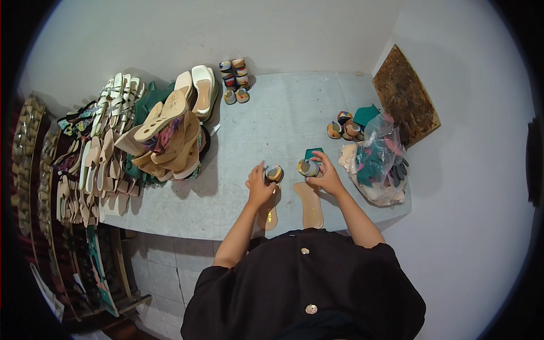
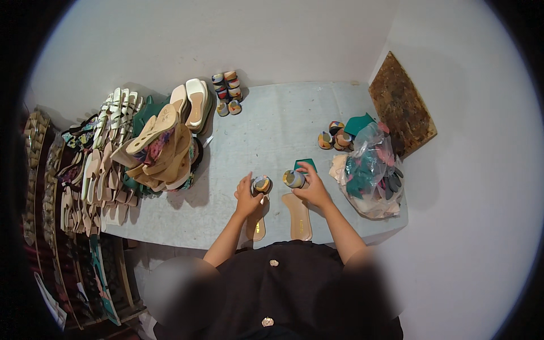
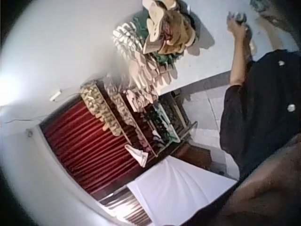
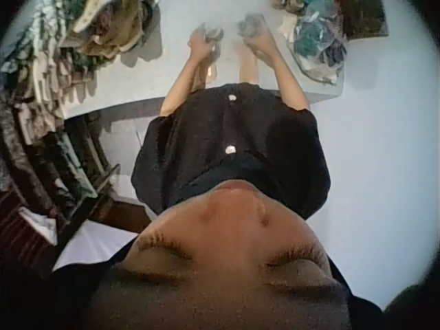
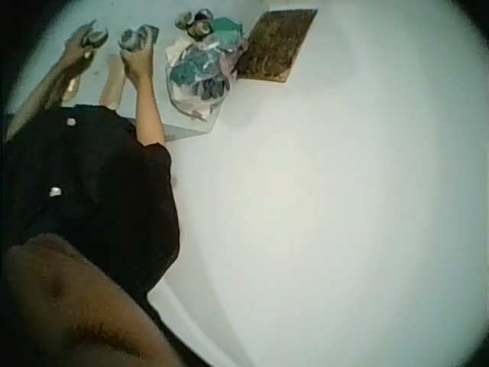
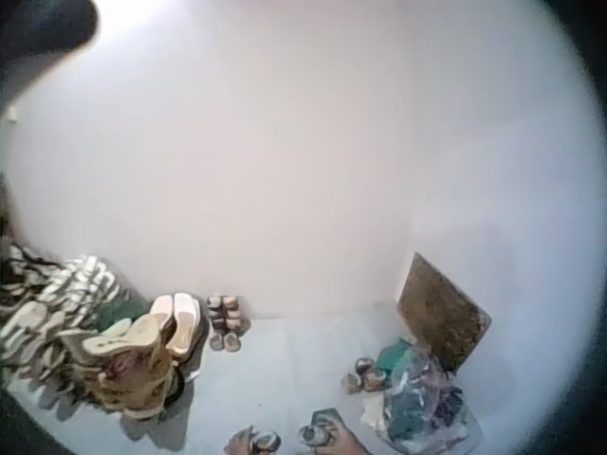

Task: Organizing and inspecting various styles of shoes and shoe components in a workshop.

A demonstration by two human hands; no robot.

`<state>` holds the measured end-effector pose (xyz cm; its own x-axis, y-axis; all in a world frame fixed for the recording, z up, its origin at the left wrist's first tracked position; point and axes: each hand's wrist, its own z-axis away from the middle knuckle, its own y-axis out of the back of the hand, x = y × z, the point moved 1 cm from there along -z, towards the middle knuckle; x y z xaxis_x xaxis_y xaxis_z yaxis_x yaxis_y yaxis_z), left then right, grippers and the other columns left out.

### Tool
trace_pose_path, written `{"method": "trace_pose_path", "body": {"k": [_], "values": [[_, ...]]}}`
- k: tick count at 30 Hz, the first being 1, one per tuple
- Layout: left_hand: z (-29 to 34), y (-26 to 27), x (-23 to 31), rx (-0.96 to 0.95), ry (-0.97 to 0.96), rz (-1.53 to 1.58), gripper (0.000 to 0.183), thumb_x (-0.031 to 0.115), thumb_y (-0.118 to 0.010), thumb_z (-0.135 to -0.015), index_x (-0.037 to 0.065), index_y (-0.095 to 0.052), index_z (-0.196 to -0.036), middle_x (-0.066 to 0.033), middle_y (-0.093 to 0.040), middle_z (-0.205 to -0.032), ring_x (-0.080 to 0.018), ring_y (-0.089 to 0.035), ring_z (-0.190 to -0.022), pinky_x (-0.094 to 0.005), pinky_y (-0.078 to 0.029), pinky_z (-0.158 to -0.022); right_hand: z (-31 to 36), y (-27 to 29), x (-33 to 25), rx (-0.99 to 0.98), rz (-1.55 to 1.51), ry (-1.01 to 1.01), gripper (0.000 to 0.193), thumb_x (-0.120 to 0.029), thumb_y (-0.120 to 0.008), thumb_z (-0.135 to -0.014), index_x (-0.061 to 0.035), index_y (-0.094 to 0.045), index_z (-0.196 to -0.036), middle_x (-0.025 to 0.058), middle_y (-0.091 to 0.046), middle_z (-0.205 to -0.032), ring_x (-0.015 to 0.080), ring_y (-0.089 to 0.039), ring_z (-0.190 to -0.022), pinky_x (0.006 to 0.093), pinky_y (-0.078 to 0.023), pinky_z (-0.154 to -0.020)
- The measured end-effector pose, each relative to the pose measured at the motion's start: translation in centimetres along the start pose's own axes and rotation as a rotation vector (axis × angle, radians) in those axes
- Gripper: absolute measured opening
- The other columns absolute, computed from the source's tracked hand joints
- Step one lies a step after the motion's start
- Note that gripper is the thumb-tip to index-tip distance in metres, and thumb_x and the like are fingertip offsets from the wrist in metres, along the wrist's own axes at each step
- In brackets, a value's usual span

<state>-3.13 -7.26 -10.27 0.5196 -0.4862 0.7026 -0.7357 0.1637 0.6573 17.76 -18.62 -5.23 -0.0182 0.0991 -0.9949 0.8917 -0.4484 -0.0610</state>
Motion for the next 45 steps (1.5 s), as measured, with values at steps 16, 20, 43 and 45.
{"method": "trace_pose_path", "body": {"k": [16, 20, 43, 45], "values": [[0.2, -0.6, 1.3, -0.202, 0.238, -0.097, 0.076, 0.032, -0.076, -0.064, 0.007, -0.044, -0.128, -0.0155, -0.047, -0.113, -0.0296, -0.044, -0.107, -0.0423, -0.026, -0.089, 1.6, -4.5, 3.3, 0.044, 1.013, -0.219, 0.070, -0.042, -0.076, -0.063, -0.0109, -0.046, -0.118, 0.0071, -0.056, -0.116, 0.0219, -0.046, -0.117, 0.0639, -0.005, -0.100], [0.1, -0.3, 0.5, -0.187, 0.162, -0.119, 0.076, 0.034, -0.077, -0.062, 0.008, -0.046, -0.127, -0.0184, -0.048, -0.113, -0.0320, -0.042, -0.107, -0.0478, -0.022, -0.090, 1.9, -4.7, 3.7, 0.064, 1.081, -0.163, 0.071, -0.039, -0.075, -0.064, -0.0133, -0.044, -0.122, 0.0073, -0.052, -0.121, 0.0227, -0.036, -0.125, 0.0651, -0.008, -0.097], [0.9, -1.7, 3.2, -0.079, 0.371, -0.146, 0.070, 0.036, -0.074, -0.066, 0.007, -0.043, -0.122, -0.0128, -0.046, -0.121, -0.0306, -0.039, -0.115, -0.0574, -0.020, -0.092, 2.5, -5.4, 4.9, 0.202, 1.044, -0.144, 0.061, -0.039, -0.071, -0.068, -0.0197, -0.049, -0.121, 0.0060, -0.056, -0.117, 0.0242, -0.044, -0.119, 0.0658, -0.006, -0.097], [0.9, -1.7, 3.0, -0.057, 0.360, -0.178, 0.070, 0.036, -0.074, -0.066, 0.007, -0.043, -0.121, -0.0123, -0.045, -0.121, -0.0307, -0.038, -0.115, -0.0571, -0.021, -0.091, 2.4, -5.7, 4.5, 0.245, 1.065, -0.093, 0.060, -0.038, -0.072, -0.067, -0.0141, -0.051, -0.119, 0.0034, -0.058, -0.113, 0.0203, -0.046, -0.115, 0.0652, -0.009, -0.096]]}}
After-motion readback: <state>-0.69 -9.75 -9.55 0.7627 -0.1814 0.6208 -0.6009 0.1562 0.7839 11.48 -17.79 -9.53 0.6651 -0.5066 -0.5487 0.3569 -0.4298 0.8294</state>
